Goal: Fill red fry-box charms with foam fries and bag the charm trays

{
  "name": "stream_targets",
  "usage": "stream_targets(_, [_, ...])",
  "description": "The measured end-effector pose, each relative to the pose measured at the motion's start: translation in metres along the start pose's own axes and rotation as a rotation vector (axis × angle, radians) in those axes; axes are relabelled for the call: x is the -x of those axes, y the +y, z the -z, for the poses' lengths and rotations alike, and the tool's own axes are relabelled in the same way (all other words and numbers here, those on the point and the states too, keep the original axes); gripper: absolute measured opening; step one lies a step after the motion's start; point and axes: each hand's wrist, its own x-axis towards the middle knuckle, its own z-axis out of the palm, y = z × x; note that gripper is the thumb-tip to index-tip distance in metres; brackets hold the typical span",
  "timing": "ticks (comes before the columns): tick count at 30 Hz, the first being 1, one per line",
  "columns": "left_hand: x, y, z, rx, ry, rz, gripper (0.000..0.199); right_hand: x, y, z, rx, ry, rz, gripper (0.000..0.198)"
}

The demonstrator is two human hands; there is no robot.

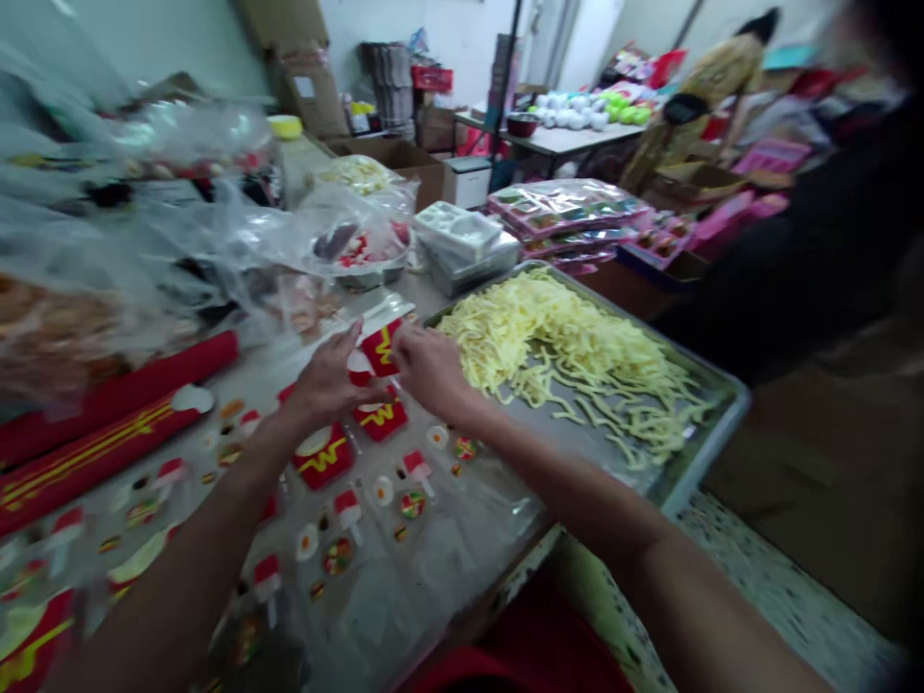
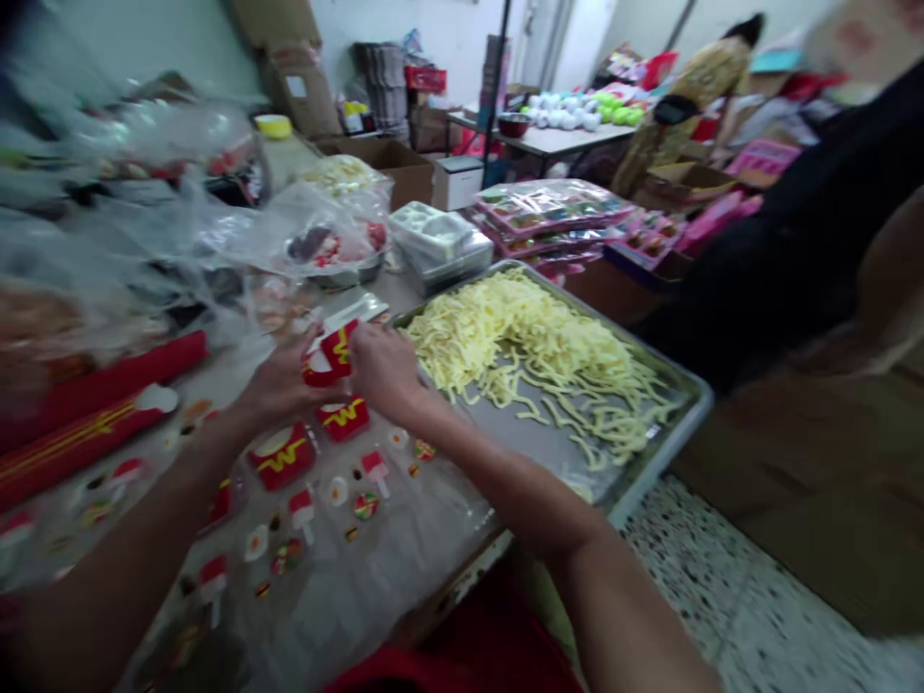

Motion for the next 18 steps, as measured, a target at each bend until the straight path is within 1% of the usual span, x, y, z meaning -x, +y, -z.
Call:
stream_targets(1, [-0.002,0.013,-0.005,-0.013,0.008,-0.060,0.103,0.009,-0.004,0.006,0.051,-0.006,0.035,0.016])
stream_targets(3, [-0.004,0.041,-0.017,-0.049,0.024,-0.147,0.084,0.029,-0.006,0.016,0.097,-0.037,0.064,0.017])
stream_targets(5, [-0.003,0.067,-0.030,-0.082,0.029,-0.174,0.072,0.053,0.005,0.032,0.079,-0.075,0.108,0.021])
stream_targets(6, [-0.003,0.078,-0.035,-0.091,0.024,-0.180,0.070,0.067,0.016,0.042,0.047,-0.091,0.121,0.023])
stream_targets(8, [-0.002,0.094,-0.042,-0.089,0.000,-0.185,0.077,0.098,0.051,0.071,-0.039,-0.108,0.081,0.026])
stream_targets(10, [-0.003,0.104,-0.046,-0.062,-0.022,-0.180,0.085,0.131,0.098,0.106,-0.095,-0.078,-0.113,0.016])
stream_targets(11, [-0.005,0.108,-0.047,-0.042,-0.023,-0.175,0.088,0.145,0.125,0.123,-0.070,-0.036,-0.237,0.010])
stream_targets(12, [-0.007,0.113,-0.048,-0.024,-0.018,-0.173,0.089,0.157,0.151,0.138,-0.026,0.019,-0.352,0.015])
stream_targets(13, [-0.009,0.119,-0.049,-0.006,-0.014,-0.182,0.090,0.166,0.175,0.150,0.024,0.025,-0.419,0.025])
stream_targets(15, [-0.014,0.135,-0.055,0.036,-0.010,-0.221,0.092,0.177,0.213,0.165,0.087,-0.046,-0.449,0.044])
stream_targets(16, [-0.016,0.144,-0.058,0.059,-0.007,-0.246,0.093,0.179,0.226,0.168,0.109,-0.098,-0.436,0.050])
stream_targets(18, [-0.020,0.165,-0.063,0.095,0.004,-0.294,0.094,0.179,0.240,0.168,0.141,-0.189,-0.393,0.058])
